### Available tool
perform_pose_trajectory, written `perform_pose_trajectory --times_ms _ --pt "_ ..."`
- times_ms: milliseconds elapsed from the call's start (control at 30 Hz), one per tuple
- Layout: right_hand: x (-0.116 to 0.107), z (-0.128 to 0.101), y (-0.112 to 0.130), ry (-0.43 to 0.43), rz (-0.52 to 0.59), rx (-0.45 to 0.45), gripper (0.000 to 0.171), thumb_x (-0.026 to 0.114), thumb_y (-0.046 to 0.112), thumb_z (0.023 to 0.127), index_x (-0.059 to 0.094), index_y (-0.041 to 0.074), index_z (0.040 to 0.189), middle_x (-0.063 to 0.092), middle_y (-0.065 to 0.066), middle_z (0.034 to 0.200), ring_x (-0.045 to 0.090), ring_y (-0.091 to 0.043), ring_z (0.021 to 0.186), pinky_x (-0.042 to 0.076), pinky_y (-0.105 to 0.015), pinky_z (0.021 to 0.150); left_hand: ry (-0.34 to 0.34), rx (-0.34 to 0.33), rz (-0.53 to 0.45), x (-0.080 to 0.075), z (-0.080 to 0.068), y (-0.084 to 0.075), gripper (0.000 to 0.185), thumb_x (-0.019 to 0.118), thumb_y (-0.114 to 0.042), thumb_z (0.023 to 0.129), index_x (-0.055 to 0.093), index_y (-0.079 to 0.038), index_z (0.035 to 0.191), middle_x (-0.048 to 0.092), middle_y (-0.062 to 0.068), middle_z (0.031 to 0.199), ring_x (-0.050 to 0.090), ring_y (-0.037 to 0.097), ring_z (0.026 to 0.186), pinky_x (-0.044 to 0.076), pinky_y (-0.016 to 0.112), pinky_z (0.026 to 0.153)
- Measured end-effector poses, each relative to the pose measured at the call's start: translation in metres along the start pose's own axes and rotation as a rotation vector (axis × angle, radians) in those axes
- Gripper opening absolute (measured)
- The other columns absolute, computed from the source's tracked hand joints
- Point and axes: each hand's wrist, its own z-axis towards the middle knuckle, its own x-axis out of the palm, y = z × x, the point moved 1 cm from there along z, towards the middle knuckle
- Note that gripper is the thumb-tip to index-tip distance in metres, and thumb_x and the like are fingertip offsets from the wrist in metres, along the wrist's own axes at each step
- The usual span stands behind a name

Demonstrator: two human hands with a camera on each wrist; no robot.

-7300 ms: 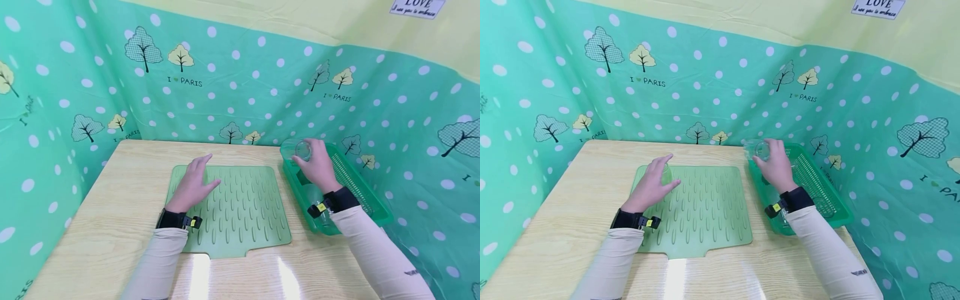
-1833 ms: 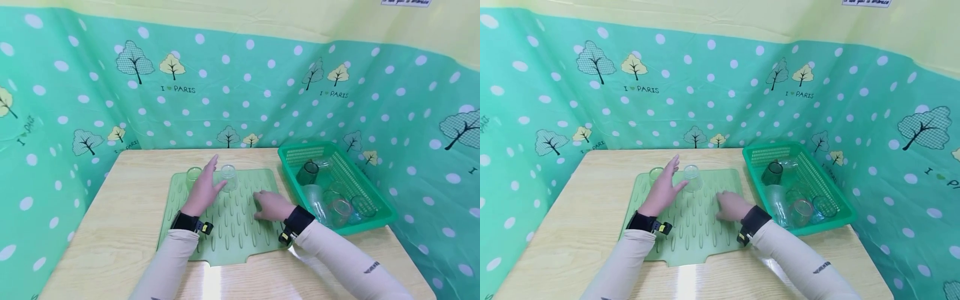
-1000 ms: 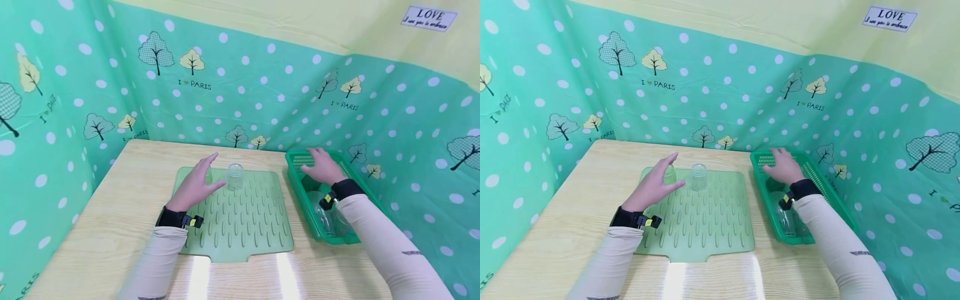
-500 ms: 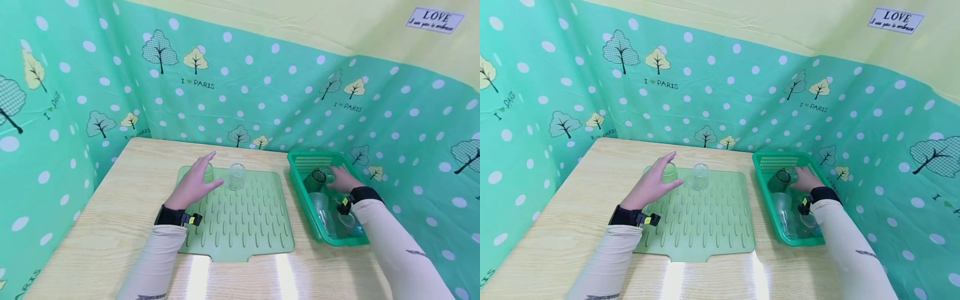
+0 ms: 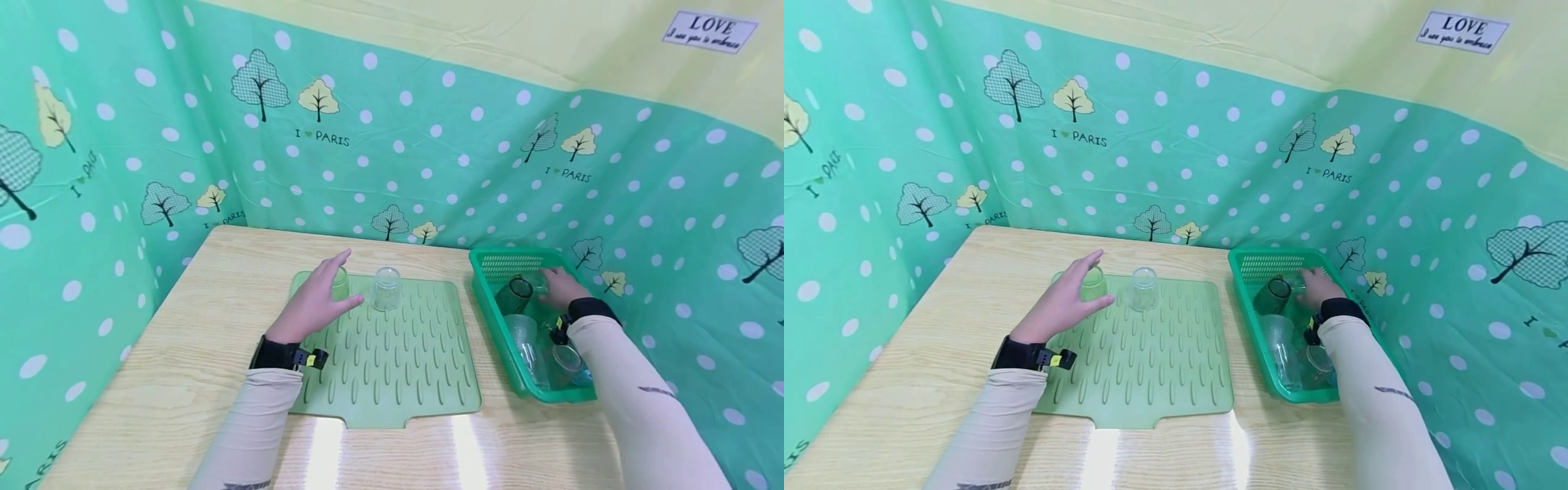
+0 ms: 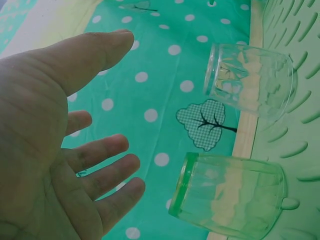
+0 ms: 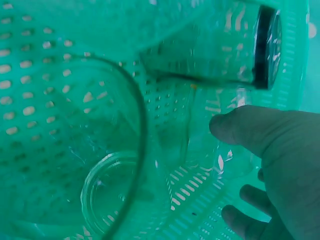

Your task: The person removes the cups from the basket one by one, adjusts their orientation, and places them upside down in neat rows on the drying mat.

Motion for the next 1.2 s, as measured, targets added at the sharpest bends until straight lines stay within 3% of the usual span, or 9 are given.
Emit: perform_pose_trajectory --times_ms 233,333,467,533,600,800,867,1200 --pt "0.006 0.004 -0.006 0.013 0.002 0.021 0.072 0.065 0.018 0.101 0.028 -0.013 0.154 0.027 -0.045 0.152 0.029 -0.063 0.139 0.034 -0.073 0.11 -0.013 -0.008 -0.018 0.004 -0.003 0.003 0.098 0.076 -0.048 0.093 0.017 -0.022 0.167 0.039 0.015 0.161 0.041 0.039 0.145 0.04 0.062 0.114" --pt "0.002 0.005 -0.008 -0.01 0.006 0.004 0.065 0.064 0.022 0.103 0.037 -0.015 0.149 0.037 -0.044 0.147 0.037 -0.061 0.135 0.039 -0.07 0.108 -0.019 -0.003 -0.01 0.005 -0.002 0.004 0.099 0.076 -0.049 0.092 0.016 -0.025 0.167 0.041 0.014 0.16 0.043 0.038 0.144 0.041 0.061 0.114" --pt "-0.006 0.008 -0.006 -0.043 0.028 -0.012 0.044 0.063 0.022 0.103 0.053 -0.015 0.126 0.059 -0.037 0.12 0.058 -0.053 0.109 0.053 -0.062 0.089 -0.028 -0.006 0.002 0.004 -0.002 0.005 0.099 0.077 -0.047 0.092 0.015 -0.027 0.167 0.042 0.015 0.159 0.044 0.039 0.142 0.041 0.061 0.113" --pt "-0.009 0.01 -0.003 -0.044 0.048 -0.013 0.032 0.063 0.019 0.102 0.058 -0.011 0.114 0.064 -0.03 0.106 0.063 -0.045 0.096 0.055 -0.056 0.079 -0.03 -0.014 0.009 0.003 -0.001 0.006 0.099 0.077 -0.047 0.092 0.015 -0.026 0.167 0.042 0.015 0.158 0.045 0.039 0.142 0.042 0.061 0.113" --pt "-0.01 0.012 -0.001 -0.034 0.061 0.001 0.029 0.064 0.017 0.101 0.056 -0.009 0.111 0.065 -0.027 0.1 0.064 -0.042 0.09 0.055 -0.053 0.074 -0.026 -0.019 0.014 0.002 0.0 0.006 0.1 0.076 -0.049 0.092 0.015 -0.026 0.167 0.043 0.014 0.158 0.045 0.038 0.141 0.042 0.061 0.112" --pt "-0.01 0.02 -0.003 -0.004 0.046 0.026 0.05 0.065 0.02 0.101 0.051 -0.013 0.136 0.058 -0.039 0.129 0.054 -0.057 0.12 0.05 -0.067 0.096 -0.034 -0.036 0.0 -0.002 0.001 0.004 0.101 0.076 -0.05 0.092 0.014 -0.026 0.167 0.047 0.013 0.155 0.046 0.037 0.141 0.042 0.061 0.113" --pt "-0.009 0.022 -0.005 0.02 0.026 0.006 0.052 0.065 0.024 0.1 0.055 -0.012 0.137 0.058 -0.038 0.133 0.052 -0.057 0.123 0.047 -0.068 0.1 -0.037 -0.042 0.0 -0.002 0.001 0.004 0.101 0.076 -0.049 0.092 0.014 -0.026 0.167 0.048 0.012 0.154 0.046 0.037 0.141 0.041 0.061 0.113" --pt "-0.009 0.019 -0.002 0.1 0.045 0.033 0.058 0.076 0.033 0.094 0.062 -0.01 0.131 0.063 -0.033 0.13 0.058 -0.053 0.117 0.053 -0.064 0.093 -0.015 -0.05 -0.001 -0.001 0.002 0.008 0.102 0.078 -0.044 0.092 0.012 -0.025 0.167 0.049 0.013 0.154 0.045 0.038 0.142 0.039 0.062 0.114"
